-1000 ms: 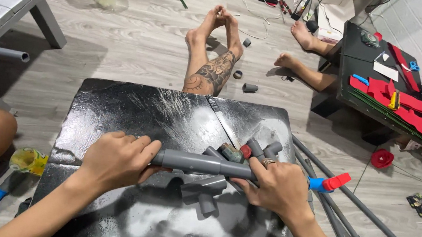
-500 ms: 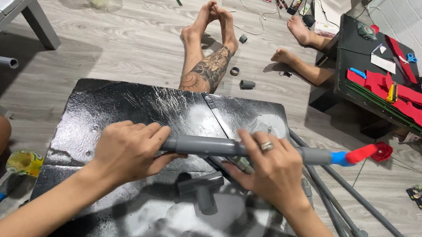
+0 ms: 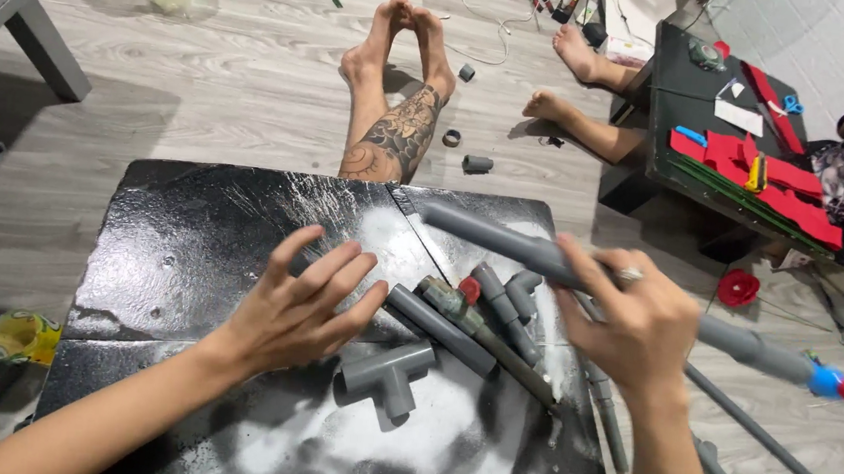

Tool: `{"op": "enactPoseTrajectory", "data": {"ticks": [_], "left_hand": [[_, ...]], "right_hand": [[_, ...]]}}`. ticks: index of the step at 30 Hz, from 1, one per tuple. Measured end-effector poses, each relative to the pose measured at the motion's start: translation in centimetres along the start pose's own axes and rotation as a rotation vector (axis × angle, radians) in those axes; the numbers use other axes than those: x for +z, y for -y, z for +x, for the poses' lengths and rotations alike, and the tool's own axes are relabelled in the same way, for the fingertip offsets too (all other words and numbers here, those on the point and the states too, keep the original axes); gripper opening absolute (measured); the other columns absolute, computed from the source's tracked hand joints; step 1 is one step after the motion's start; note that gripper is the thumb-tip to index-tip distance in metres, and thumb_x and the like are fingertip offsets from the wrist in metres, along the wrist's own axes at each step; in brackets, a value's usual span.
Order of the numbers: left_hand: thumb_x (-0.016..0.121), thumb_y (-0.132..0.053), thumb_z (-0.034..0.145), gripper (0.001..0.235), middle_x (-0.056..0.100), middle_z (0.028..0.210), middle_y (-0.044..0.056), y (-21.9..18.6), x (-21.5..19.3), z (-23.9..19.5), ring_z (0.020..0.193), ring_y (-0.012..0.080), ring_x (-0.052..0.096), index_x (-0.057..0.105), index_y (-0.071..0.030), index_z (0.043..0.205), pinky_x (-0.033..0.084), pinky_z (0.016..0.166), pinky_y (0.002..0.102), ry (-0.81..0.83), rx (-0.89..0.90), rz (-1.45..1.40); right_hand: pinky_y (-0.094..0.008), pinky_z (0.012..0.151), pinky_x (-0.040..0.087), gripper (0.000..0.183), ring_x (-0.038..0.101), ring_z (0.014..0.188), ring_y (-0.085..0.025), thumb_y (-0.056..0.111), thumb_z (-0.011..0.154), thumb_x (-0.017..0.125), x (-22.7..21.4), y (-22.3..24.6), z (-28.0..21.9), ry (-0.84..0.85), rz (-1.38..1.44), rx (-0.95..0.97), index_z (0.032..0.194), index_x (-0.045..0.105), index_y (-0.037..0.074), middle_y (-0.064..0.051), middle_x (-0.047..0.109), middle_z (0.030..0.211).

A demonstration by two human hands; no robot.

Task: The person assembles a PVC pipe structure by connecting various fittings and pipes on a black surface. They insert pipes into elbows and tees, attach a valve, and adjust the configuration multiple times.

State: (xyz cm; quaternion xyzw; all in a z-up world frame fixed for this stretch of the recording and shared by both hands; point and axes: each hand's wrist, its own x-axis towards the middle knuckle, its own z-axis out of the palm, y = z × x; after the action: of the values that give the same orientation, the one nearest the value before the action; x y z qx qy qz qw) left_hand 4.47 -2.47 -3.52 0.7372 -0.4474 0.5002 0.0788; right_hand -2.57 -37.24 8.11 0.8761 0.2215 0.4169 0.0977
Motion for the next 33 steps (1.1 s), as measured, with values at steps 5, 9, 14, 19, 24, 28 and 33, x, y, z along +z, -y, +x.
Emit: {"op": "enactPoseTrajectory", "data": {"ticks": [5, 9, 14, 19, 24, 28, 33], "left_hand": [[0.070, -0.023, 0.078, 0.025, 0.057, 0.117, 0.012, 0.3, -0.7, 3.2, 0.119, 0.0264, 0.050, 0.062, -0.011, 0.099, 0.036, 0.108, 0.046, 0.273, -0.012, -0.090], [0.072, -0.022, 0.078, 0.016, 0.061, 0.107, 0.012, -0.7, 0.5, 5.3, 0.112, 0.0267, 0.056, 0.061, -0.012, 0.084, 0.043, 0.102, 0.047, 0.301, 0.028, -0.239], [0.072, -0.029, 0.082, 0.019, 0.061, 0.099, 0.008, -3.6, 0.8, 6.5, 0.101, 0.0247, 0.056, 0.063, -0.013, 0.086, 0.042, 0.102, 0.056, 0.348, 0.067, -0.401], [0.074, -0.046, 0.084, 0.034, 0.064, 0.086, 0.008, -5.1, -0.8, 6.0, 0.086, 0.0270, 0.055, 0.068, -0.013, 0.079, 0.040, 0.095, 0.056, 0.536, 0.089, -0.443], [0.070, -0.069, 0.082, 0.069, 0.067, 0.095, 0.011, -5.4, -1.0, 4.5, 0.081, 0.0272, 0.064, 0.064, -0.006, 0.109, 0.041, 0.083, 0.046, 0.785, -0.019, -0.405], [0.061, -0.080, 0.089, 0.077, 0.067, 0.089, 0.014, -5.5, -2.1, 4.1, 0.071, 0.0299, 0.064, 0.060, -0.004, 0.105, 0.048, 0.069, 0.043, 0.908, -0.138, -0.397], [0.077, -0.046, 0.079, 0.045, 0.066, 0.091, 0.009, -4.9, -3.0, 4.0, 0.071, 0.0277, 0.066, 0.062, -0.009, 0.102, 0.055, 0.067, 0.042, 0.940, -0.468, -0.699]], "right_hand": [[-0.031, 0.055, 0.039, 0.049, 0.053, 0.061, -0.012, 0.020, 0.078, 0.090, -3.8, -0.2, -4.0, 0.132, -0.137, 0.204, 0.126, 0.082, 0.023, 0.003, 0.073, 0.093], [-0.032, 0.055, 0.040, 0.048, 0.054, 0.059, -0.011, 0.024, 0.075, 0.093, -4.4, -1.9, -8.1, 0.158, -0.189, 0.270, 0.122, 0.084, 0.025, 0.004, 0.074, 0.091], [-0.030, 0.053, 0.041, 0.046, 0.059, 0.062, -0.011, 0.024, 0.077, 0.093, -4.5, -3.3, -10.6, 0.176, -0.260, 0.340, 0.122, 0.084, 0.025, 0.001, 0.077, 0.093], [-0.032, 0.053, 0.040, 0.044, 0.056, 0.058, -0.013, 0.019, 0.076, 0.092, -4.4, -3.4, -12.0, 0.157, -0.250, 0.390, 0.120, 0.086, 0.023, -0.001, 0.076, 0.091], [-0.030, 0.055, 0.044, 0.045, 0.061, 0.061, -0.013, 0.023, 0.075, 0.089, -4.5, -3.3, -13.0, 0.219, -0.274, 0.416, 0.120, 0.083, 0.027, 0.003, 0.077, 0.095], [-0.030, 0.050, 0.039, 0.047, 0.057, 0.055, -0.010, 0.025, 0.077, 0.089, -4.2, -3.8, -14.1, 0.263, -0.251, 0.445, 0.124, 0.082, 0.027, 0.005, 0.075, 0.087], [-0.031, 0.053, 0.043, 0.051, 0.061, 0.060, -0.011, 0.030, 0.072, 0.090, -4.1, -3.6, -15.2, 0.250, -0.262, 0.444, 0.122, 0.082, 0.029, 0.005, 0.077, 0.092]]}}
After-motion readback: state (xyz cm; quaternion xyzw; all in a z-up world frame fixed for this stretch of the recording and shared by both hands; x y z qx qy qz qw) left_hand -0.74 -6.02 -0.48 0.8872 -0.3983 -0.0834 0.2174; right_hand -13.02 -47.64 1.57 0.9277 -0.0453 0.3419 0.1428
